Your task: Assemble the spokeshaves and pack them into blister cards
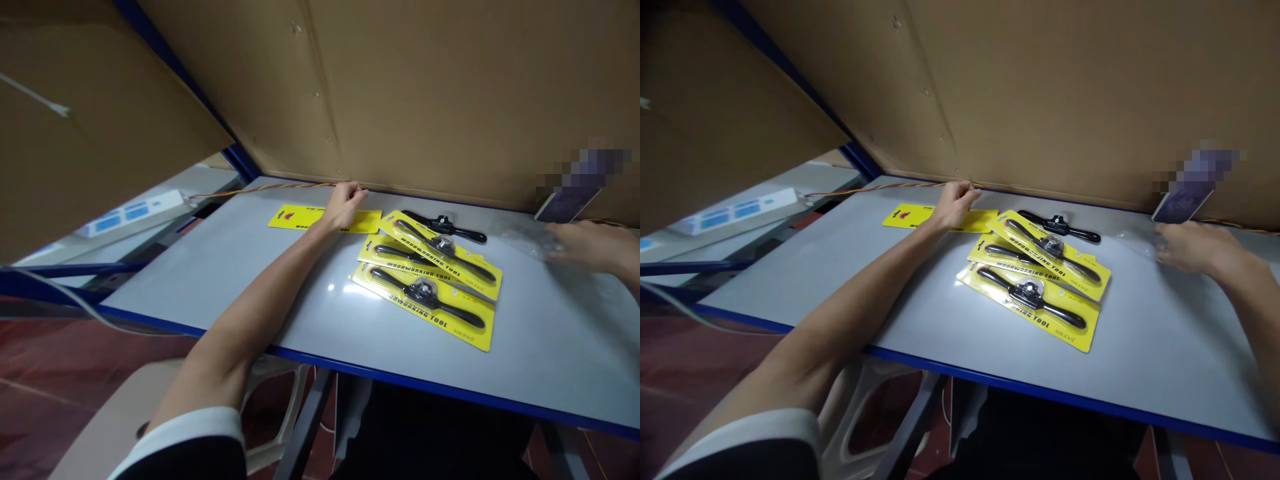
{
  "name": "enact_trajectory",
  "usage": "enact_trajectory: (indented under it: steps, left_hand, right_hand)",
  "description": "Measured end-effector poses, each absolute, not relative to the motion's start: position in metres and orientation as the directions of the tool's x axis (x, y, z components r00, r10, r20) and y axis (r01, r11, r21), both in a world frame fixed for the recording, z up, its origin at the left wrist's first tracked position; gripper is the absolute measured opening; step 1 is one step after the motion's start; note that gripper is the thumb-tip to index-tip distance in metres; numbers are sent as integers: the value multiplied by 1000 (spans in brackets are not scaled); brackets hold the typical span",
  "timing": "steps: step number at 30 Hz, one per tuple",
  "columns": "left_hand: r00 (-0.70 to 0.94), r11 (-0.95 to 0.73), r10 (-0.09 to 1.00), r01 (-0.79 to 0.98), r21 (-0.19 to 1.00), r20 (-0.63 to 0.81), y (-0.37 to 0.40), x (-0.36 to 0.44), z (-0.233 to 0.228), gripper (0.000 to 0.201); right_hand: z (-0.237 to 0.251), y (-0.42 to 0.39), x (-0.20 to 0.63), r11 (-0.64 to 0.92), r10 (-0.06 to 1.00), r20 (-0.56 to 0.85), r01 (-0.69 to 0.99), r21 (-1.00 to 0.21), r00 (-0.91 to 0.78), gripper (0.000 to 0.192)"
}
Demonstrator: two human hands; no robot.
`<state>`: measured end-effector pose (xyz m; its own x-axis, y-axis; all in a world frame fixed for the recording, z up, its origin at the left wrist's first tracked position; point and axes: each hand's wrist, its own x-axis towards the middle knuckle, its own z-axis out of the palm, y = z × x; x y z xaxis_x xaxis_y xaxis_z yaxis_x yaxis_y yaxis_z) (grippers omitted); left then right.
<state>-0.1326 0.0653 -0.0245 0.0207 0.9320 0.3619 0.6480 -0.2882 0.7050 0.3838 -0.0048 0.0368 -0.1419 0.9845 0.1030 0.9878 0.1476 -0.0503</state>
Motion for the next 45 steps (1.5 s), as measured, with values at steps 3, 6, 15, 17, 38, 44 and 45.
enact_trajectory:
  steps: [3,6,15,17,38,44,45]
  left_hand:
    - [71,-324,923,673,665,379,59,-125,-23,30]
    - [195,-389,902,756,527,385,49,-122,-23,26]
    - [381,-462,859,864,198,343,37,-140,-21,44]
    - [412,-472,861,865,170,298,38,-143,-20,50]
    - [337,-348,937,918,187,89,38,-149,-15,77]
    - [90,-108,984,987,115,152,38,-142,-23,80]
    - [64,-82,986,990,116,155,38,-140,-24,81]
  right_hand:
    - [60,-14,351,112,993,22,984,137,-116,48]
    - [78,-17,294,232,960,157,972,23,-233,49]
    - [31,26,215,592,800,7,789,-163,-599,71]
    - [26,34,227,591,795,-37,786,-181,-606,78]
    - [20,35,228,557,827,59,829,50,-559,66]
    - [46,44,254,509,807,-90,765,-393,-583,65]
    - [48,43,258,484,790,-115,728,-486,-602,65]
